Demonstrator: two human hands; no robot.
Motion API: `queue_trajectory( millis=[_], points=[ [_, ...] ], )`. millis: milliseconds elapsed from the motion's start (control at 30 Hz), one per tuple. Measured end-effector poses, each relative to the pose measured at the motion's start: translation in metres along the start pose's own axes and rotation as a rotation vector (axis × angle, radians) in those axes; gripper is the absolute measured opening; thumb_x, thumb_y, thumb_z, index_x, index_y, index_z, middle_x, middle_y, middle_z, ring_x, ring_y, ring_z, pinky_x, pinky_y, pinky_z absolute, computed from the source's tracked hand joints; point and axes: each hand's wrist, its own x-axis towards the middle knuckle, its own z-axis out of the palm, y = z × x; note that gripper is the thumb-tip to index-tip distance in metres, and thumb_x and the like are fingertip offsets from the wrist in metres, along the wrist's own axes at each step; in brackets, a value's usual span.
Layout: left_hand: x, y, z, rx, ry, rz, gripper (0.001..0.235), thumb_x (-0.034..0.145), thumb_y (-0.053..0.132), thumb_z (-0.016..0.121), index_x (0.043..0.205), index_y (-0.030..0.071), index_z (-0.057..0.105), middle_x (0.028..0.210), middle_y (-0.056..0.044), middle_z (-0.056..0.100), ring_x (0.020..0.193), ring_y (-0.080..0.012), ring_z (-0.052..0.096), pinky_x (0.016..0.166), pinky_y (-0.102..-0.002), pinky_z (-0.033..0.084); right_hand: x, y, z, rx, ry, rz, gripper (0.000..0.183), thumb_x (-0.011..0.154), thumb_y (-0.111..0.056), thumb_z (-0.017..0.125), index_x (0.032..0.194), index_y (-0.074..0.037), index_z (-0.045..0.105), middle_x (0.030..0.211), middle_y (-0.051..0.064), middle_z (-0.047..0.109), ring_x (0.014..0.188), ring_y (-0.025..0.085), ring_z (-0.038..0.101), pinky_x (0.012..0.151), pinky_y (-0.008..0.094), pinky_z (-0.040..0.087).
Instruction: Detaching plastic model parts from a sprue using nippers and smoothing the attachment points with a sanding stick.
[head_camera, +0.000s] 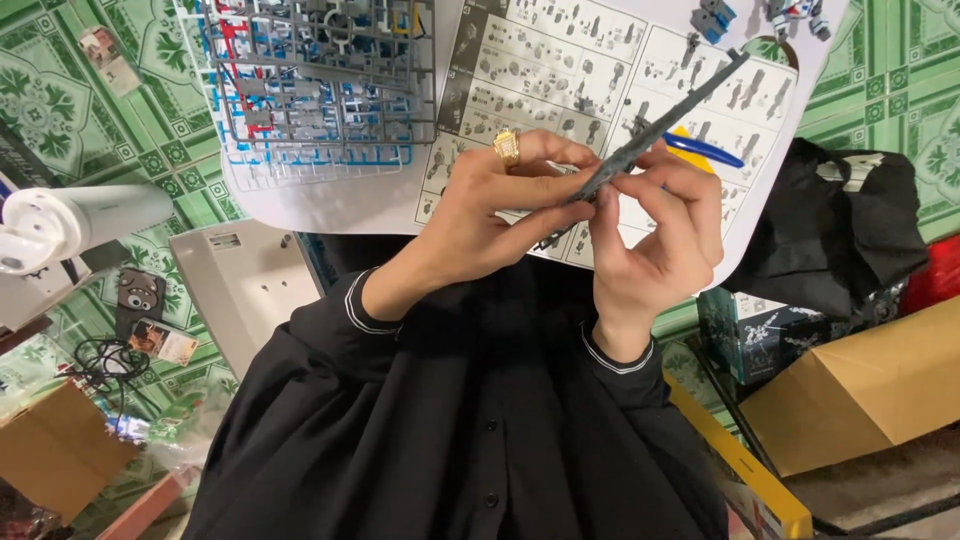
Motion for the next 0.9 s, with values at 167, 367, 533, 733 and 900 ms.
queue_trajectory(
  millis=[167, 367, 533, 733, 900],
  points=[
    [0.0, 0.0, -0.001, 0.005, -0.019, -0.004, 0.018, 0.089, 0.0, 0.069, 0.107, 0.0, 0.067, 0.104, -0.017, 0.064, 0.08, -0.0338, 0.074, 0.068, -0.04, 0.06, 0.002, 0.003, 0.002, 0.035, 0.009, 0.003, 0.013, 0.083, 0.003, 0.079, 0.08, 0.009, 0.067, 0.079, 0.018, 0.053, 0.078, 0.035, 0.061, 0.081, 0.052, 0.055],
    [-0.003, -0.005, 0.0, -0.033, -0.015, -0.034, 0.015, 0.09, 0.001, 0.068, 0.105, 0.001, 0.07, 0.103, -0.014, 0.063, 0.079, -0.0285, 0.074, 0.069, -0.038, 0.059, 0.0, 0.001, 0.002, 0.067, -0.003, 0.03, 0.01, 0.084, 0.005, 0.076, 0.082, 0.009, 0.067, 0.079, 0.017, 0.053, 0.079, 0.033, 0.06, 0.079, 0.052, 0.054],
    [-0.002, -0.009, -0.001, -0.041, -0.011, -0.034, 0.014, 0.09, 0.001, 0.067, 0.104, 0.001, 0.07, 0.101, -0.014, 0.063, 0.079, -0.0279, 0.074, 0.07, -0.037, 0.059, -0.003, 0.001, 0.004, 0.053, -0.001, 0.03, 0.008, 0.085, 0.006, 0.074, 0.083, 0.009, 0.068, 0.079, 0.018, 0.054, 0.08, 0.034, 0.06, 0.082, 0.053, 0.053],
    [0.002, -0.007, -0.003, -0.005, -0.012, -0.013, 0.015, 0.091, 0.0, 0.066, 0.106, 0.0, 0.069, 0.095, -0.014, 0.06, 0.076, -0.0266, 0.07, 0.07, -0.037, 0.057, -0.007, 0.009, 0.009, 0.056, 0.013, 0.045, 0.01, 0.086, 0.002, 0.073, 0.083, 0.008, 0.067, 0.08, 0.017, 0.053, 0.08, 0.033, 0.062, 0.08, 0.051, 0.054],
    [0.004, -0.012, -0.005, 0.059, 0.003, 0.036, 0.011, 0.088, 0.001, 0.068, 0.1, 0.001, 0.069, 0.093, -0.013, 0.059, 0.08, -0.0318, 0.065, 0.073, -0.04, 0.054, -0.01, 0.014, 0.012, 0.06, 0.017, 0.061, 0.009, 0.086, 0.001, 0.072, 0.084, 0.008, 0.066, 0.081, 0.019, 0.052, 0.079, 0.034, 0.061, 0.078, 0.049, 0.053]
  ],
)
